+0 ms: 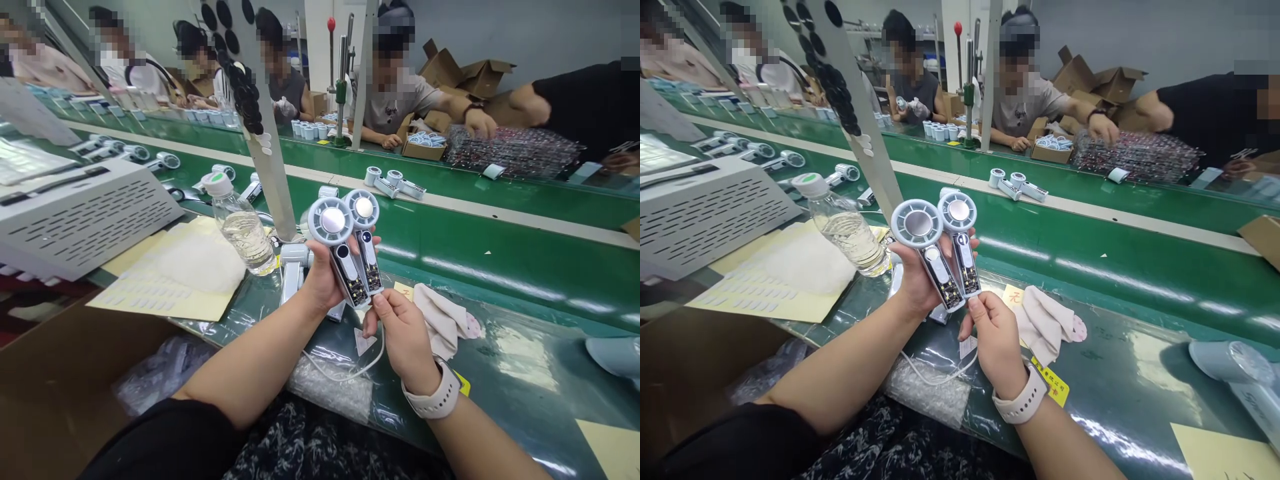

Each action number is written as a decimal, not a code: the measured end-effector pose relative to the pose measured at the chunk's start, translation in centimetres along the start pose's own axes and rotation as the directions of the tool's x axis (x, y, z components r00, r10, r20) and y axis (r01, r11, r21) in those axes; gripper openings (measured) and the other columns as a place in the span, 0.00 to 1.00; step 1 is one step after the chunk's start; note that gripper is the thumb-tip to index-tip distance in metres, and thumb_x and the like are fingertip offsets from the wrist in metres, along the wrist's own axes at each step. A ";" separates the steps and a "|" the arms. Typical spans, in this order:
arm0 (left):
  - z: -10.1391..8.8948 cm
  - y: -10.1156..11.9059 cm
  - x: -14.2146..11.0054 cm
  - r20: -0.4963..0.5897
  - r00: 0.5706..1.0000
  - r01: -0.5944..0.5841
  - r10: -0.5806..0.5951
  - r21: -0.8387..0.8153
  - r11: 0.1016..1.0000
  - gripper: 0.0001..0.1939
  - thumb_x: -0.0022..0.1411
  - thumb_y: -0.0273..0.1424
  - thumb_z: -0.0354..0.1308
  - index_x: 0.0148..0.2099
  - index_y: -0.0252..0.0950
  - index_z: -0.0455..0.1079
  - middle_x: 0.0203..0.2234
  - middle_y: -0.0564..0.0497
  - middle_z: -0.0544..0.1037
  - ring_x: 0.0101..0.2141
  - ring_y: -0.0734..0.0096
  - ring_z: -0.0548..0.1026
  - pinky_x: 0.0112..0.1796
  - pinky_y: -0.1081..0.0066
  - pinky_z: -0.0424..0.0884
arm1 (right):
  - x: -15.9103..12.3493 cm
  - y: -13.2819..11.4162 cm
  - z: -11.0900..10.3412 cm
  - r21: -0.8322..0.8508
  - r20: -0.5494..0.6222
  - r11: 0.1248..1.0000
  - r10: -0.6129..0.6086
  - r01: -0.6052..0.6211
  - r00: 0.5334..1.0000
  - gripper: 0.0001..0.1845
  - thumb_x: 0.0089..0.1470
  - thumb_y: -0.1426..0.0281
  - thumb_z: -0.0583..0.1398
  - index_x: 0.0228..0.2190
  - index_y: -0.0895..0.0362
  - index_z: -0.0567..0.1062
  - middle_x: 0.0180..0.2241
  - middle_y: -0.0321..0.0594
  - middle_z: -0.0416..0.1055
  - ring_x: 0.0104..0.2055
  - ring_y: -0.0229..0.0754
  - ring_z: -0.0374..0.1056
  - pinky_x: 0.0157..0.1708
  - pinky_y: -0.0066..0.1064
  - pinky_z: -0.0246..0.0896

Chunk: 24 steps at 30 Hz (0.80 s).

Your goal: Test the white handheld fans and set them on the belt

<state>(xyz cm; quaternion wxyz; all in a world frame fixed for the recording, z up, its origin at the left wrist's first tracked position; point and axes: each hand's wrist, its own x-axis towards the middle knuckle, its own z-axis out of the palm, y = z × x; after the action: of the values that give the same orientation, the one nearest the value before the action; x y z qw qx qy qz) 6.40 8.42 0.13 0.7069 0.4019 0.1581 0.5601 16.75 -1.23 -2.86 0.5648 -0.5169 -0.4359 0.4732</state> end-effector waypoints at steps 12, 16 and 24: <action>-0.9 0.2 0.2 -0.026 0.996 0.088 -0.089 -0.038 0.995 0.29 0.47 0.56 0.68 0.40 0.37 0.74 0.36 0.44 0.82 0.46 0.48 0.79 0.44 0.56 0.77 | 1.1 -0.6 -2.8 -0.318 -0.138 0.922 -0.275 0.221 0.951 0.15 0.62 0.55 0.57 0.36 0.52 0.76 0.55 0.48 0.71 0.59 0.54 0.64 0.58 0.51 0.58; -0.9 -0.7 -0.5 0.236 0.947 0.176 -0.219 0.192 0.966 0.29 0.40 0.50 0.76 0.40 0.36 0.77 0.36 0.43 0.82 0.46 0.48 0.79 0.46 0.57 0.74 | 1.5 -1.1 -4.5 -0.069 0.029 0.990 -0.123 0.125 0.992 0.25 0.60 0.52 0.60 0.55 0.49 0.71 0.58 0.48 0.72 0.57 0.53 0.70 0.52 0.49 0.68; -1.5 -0.9 1.0 0.074 0.896 0.435 -0.438 0.044 0.899 0.24 0.52 0.48 0.70 0.43 0.37 0.72 0.29 0.51 0.77 0.29 0.68 0.76 0.35 0.65 0.74 | 2.4 -1.9 -6.4 0.030 -0.086 0.997 -0.065 0.068 0.994 0.18 0.51 0.61 0.68 0.42 0.50 0.71 0.38 0.38 0.74 0.35 0.43 0.72 0.38 0.40 0.73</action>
<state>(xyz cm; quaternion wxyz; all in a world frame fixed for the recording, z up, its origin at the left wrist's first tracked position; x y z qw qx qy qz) 6.34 9.89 -1.27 0.8151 0.3880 0.2222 0.3683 23.57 0.01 -1.47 0.6067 -0.5121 -0.4206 0.4390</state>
